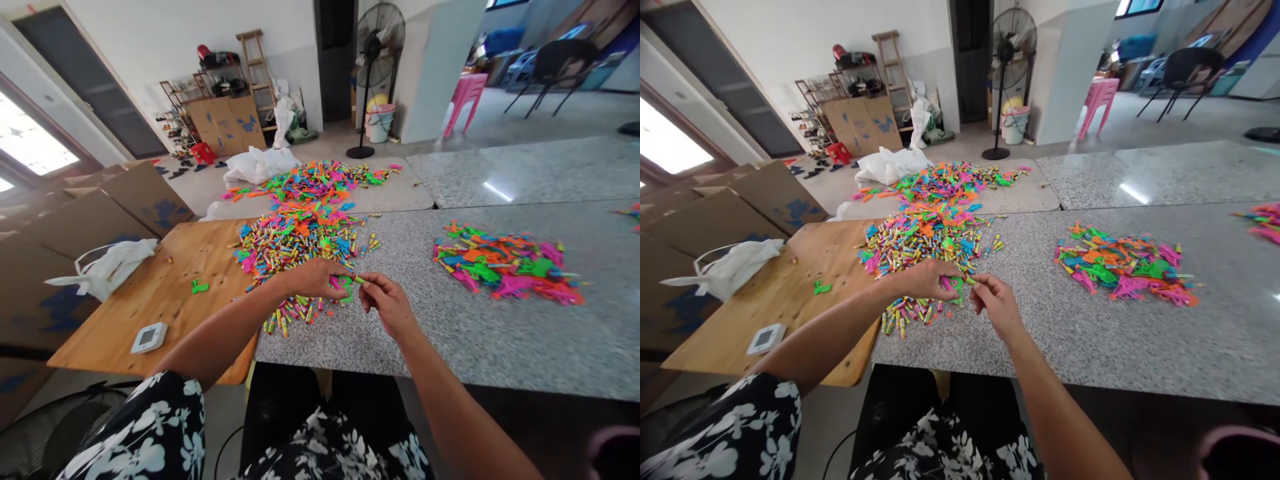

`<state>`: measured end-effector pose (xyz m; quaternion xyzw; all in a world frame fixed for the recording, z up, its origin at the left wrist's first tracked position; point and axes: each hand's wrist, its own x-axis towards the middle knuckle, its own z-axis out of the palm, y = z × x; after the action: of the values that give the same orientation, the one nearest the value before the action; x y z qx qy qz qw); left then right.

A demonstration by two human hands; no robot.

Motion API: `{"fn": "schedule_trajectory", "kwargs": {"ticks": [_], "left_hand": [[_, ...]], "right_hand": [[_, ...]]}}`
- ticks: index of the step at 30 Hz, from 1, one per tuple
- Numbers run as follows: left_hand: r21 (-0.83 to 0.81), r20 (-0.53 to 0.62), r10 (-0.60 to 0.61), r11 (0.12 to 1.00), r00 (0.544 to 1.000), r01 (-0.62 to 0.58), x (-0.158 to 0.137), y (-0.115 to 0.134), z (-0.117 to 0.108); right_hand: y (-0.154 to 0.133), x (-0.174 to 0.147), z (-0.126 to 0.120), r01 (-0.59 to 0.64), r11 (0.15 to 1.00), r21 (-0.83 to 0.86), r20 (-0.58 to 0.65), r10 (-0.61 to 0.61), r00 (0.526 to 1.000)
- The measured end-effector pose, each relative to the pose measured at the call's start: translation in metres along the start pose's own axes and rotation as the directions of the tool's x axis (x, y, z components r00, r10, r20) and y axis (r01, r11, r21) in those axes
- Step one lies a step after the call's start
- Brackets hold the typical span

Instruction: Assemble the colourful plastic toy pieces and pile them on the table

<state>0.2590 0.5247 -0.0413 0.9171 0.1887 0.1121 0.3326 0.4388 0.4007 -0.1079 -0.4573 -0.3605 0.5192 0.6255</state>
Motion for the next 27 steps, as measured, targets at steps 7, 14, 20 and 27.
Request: {"fn": "schedule_trajectory", "kwargs": {"ticks": [7,14,20,27], "left_hand": [[0.113,0.02,0.06,0.992,0.998,-0.061,-0.008,0.006,0.0],[0.138,0.002,0.035,0.99,0.999,-0.034,-0.006,0.007,0.006],[0.109,0.025,0.013,0.994,1.0,-0.016,-0.002,0.004,0.02],[0.031,0.153,-0.126,0.992,0.98,0.123,0.016,-0.02,0.055]], "right_hand": [[-0.002,-0.009,0.002,0.072,0.98,-0.183,0.006,-0.072,0.997],[0.003,-0.02,-0.001,0.149,0.909,-0.389,-0.029,-0.174,0.984],[0.002,-0.019,-0.01,-0.11,0.979,-0.172,0.071,0.124,0.99],[0.025,-0.015,-0.062,-0.264,0.943,-0.205,0.064,0.282,0.957]]}}
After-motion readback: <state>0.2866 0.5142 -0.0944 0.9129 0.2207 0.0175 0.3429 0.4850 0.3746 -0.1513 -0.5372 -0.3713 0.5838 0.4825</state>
